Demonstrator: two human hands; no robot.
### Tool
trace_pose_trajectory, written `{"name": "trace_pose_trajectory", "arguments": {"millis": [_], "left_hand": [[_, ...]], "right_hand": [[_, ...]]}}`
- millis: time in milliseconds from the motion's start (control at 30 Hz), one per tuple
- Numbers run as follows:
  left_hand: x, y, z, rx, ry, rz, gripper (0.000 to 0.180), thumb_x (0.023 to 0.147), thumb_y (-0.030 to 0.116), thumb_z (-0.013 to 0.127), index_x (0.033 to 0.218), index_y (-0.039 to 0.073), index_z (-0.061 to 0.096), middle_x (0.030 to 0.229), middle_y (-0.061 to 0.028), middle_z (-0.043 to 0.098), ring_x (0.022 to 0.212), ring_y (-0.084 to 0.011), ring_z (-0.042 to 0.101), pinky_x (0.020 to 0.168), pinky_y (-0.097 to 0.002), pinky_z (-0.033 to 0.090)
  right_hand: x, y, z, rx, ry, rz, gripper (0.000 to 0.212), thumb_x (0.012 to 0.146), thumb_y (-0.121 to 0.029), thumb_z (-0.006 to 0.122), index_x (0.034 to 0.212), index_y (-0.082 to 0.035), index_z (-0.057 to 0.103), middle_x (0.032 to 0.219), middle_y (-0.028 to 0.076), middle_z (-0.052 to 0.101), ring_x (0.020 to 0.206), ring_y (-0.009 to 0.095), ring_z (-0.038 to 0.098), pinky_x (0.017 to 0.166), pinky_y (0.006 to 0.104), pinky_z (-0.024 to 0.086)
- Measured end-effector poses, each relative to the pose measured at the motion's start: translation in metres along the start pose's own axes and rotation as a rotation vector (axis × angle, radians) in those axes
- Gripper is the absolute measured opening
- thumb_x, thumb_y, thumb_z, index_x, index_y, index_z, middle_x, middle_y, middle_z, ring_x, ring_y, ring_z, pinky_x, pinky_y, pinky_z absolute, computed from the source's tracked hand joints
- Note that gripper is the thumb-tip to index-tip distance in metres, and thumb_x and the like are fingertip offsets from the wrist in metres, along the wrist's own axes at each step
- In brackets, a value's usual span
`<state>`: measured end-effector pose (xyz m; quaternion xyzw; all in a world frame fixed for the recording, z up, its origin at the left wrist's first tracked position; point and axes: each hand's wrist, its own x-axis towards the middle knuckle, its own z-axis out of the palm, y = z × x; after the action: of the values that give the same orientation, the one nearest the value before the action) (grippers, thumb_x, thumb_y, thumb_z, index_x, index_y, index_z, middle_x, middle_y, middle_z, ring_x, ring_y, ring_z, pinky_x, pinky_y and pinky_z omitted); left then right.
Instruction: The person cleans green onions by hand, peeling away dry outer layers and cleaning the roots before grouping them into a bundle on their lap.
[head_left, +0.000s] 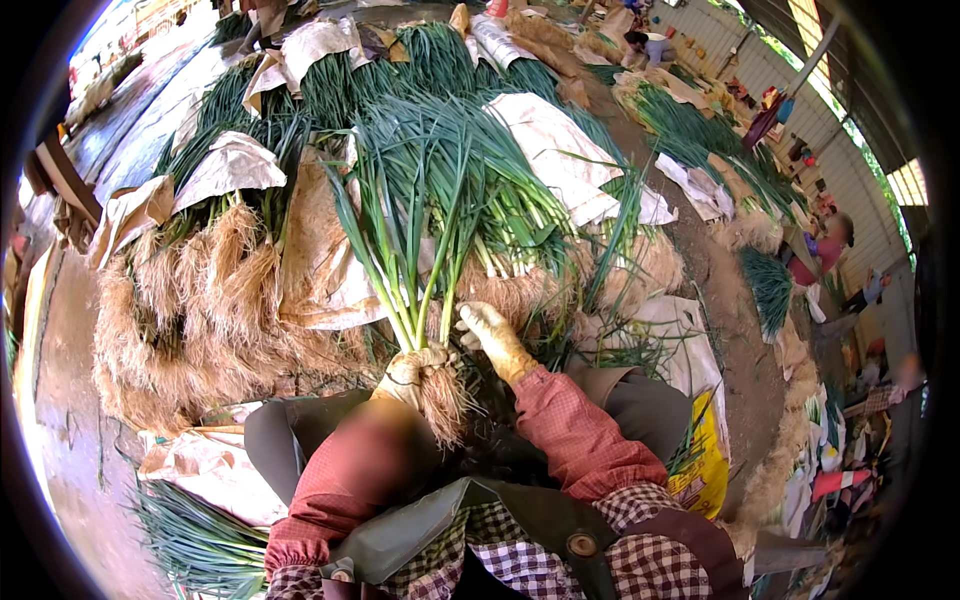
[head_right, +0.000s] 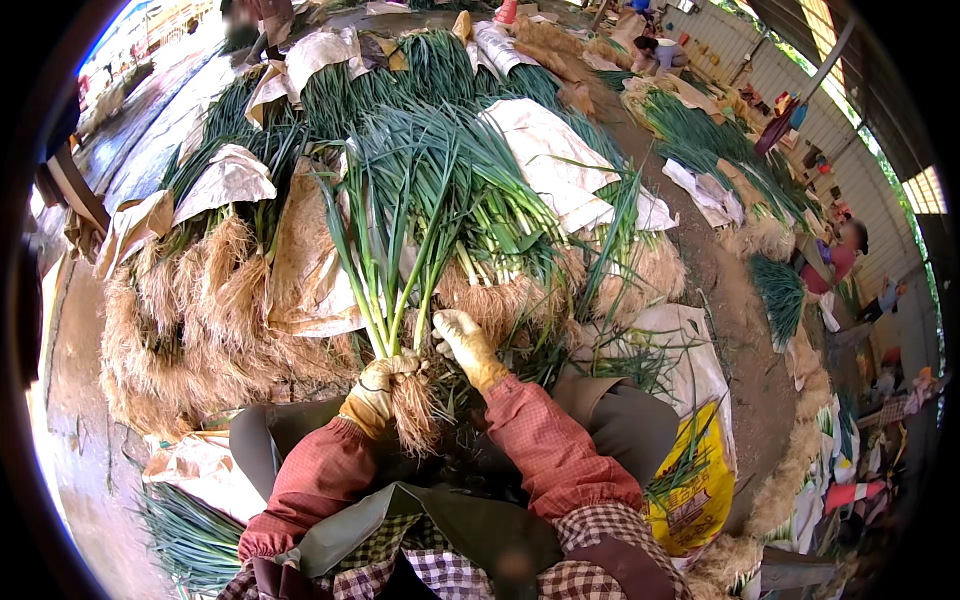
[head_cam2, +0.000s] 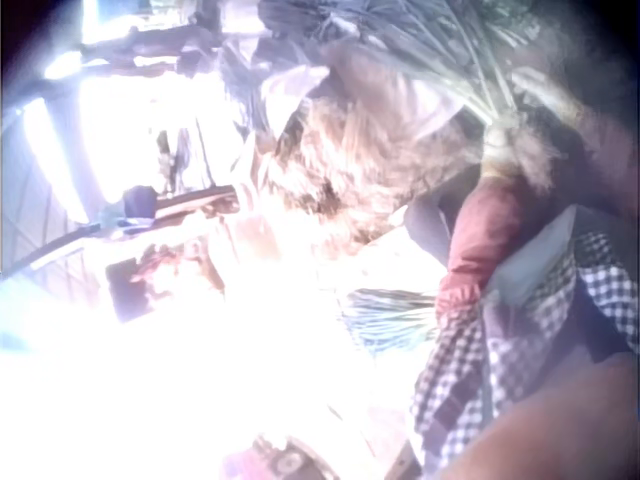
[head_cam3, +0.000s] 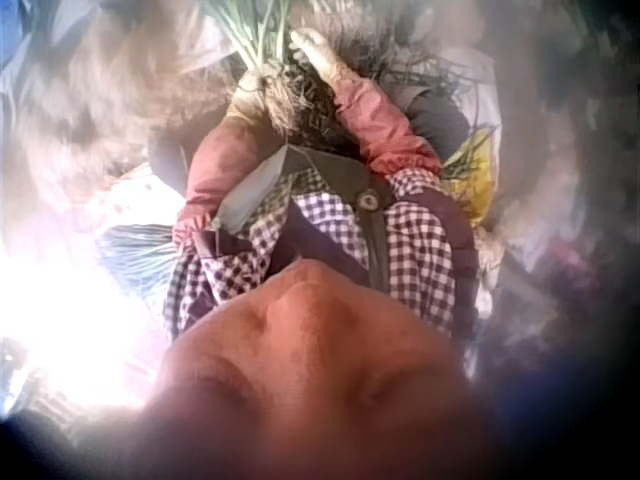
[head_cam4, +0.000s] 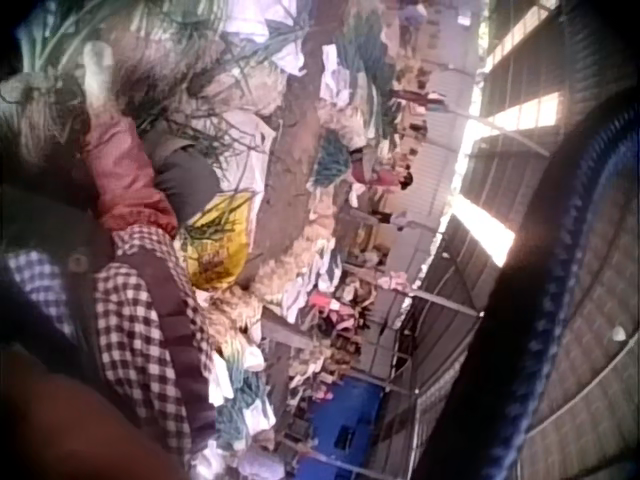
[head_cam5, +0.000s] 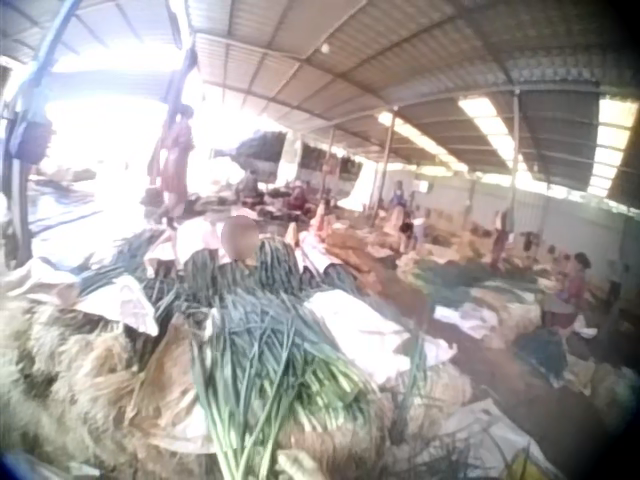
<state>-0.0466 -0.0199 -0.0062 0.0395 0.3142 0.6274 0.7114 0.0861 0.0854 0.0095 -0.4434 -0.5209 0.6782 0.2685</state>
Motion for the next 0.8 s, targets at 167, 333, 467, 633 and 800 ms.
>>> {"name": "trace_pose_trajectory", "arguments": {"millis": [167,333,467,633,800], "left_hand": [[-0.001,-0.008,0.012,0.234,0.041,-0.022,0.015,0.073,0.002,0.06,0.087,-0.002,0.058,0.073,-0.0101,0.06,0.062,-0.0194,0.058,0.057,-0.0301,0.049],[-0.011,-0.015,0.014,0.373,0.179,0.126,0.01,0.072,0.004,0.064,0.079,-0.001,0.06,0.068,-0.0048,0.058,0.056,-0.0134,0.053,0.053,-0.0241,0.043],[-0.013,-0.009,0.025,0.243,0.156,0.09,0.008,0.072,0.002,0.062,0.078,-0.002,0.061,0.062,-0.0023,0.054,0.052,-0.0117,0.048,0.048,-0.0231,0.038],[-0.004,-0.012,0.017,0.189,0.051,0.099,0.015,0.071,-0.002,0.06,0.085,-0.007,0.06,0.073,-0.0105,0.062,0.059,-0.016,0.056,0.056,-0.0242,0.046],[0.003,-0.016,-0.001,0.193,0.046,0.042,0.017,0.072,-0.003,0.059,0.088,-0.009,0.059,0.075,-0.0138,0.062,0.065,-0.0203,0.06,0.061,-0.0264,0.05]], "right_hand": [[0.007,-0.005,-0.008,0.148,-0.343,0.001,0.015,0.085,-0.009,0.055,0.096,0.0,0.056,0.076,0.001,0.057,0.058,0.006,0.046,0.052,0.0187,0.039],[-0.002,0.023,0.007,-0.377,-0.017,-0.344,0.012,0.085,-0.015,0.057,0.088,-0.003,0.058,0.063,-0.002,0.052,0.054,0.006,0.045,0.048,0.0203,0.037],[0.009,0.012,0.002,0.571,-0.292,0.168,0.022,0.091,-0.025,0.048,0.097,-0.006,0.055,0.06,-0.005,0.049,0.047,0.005,0.041,0.043,0.0184,0.034],[0.03,0.023,0.0,0.711,-0.231,0.175,0.023,0.091,-0.031,0.045,0.09,-0.011,0.056,0.056,-0.007,0.043,0.045,0.005,0.04,0.04,0.0209,0.033],[0.018,0.037,0.009,0.942,-0.219,0.238,0.02,0.09,-0.021,0.046,0.103,-0.006,0.054,0.056,-0.008,0.038,0.044,0.005,0.037,0.042,0.018,0.037]]}}
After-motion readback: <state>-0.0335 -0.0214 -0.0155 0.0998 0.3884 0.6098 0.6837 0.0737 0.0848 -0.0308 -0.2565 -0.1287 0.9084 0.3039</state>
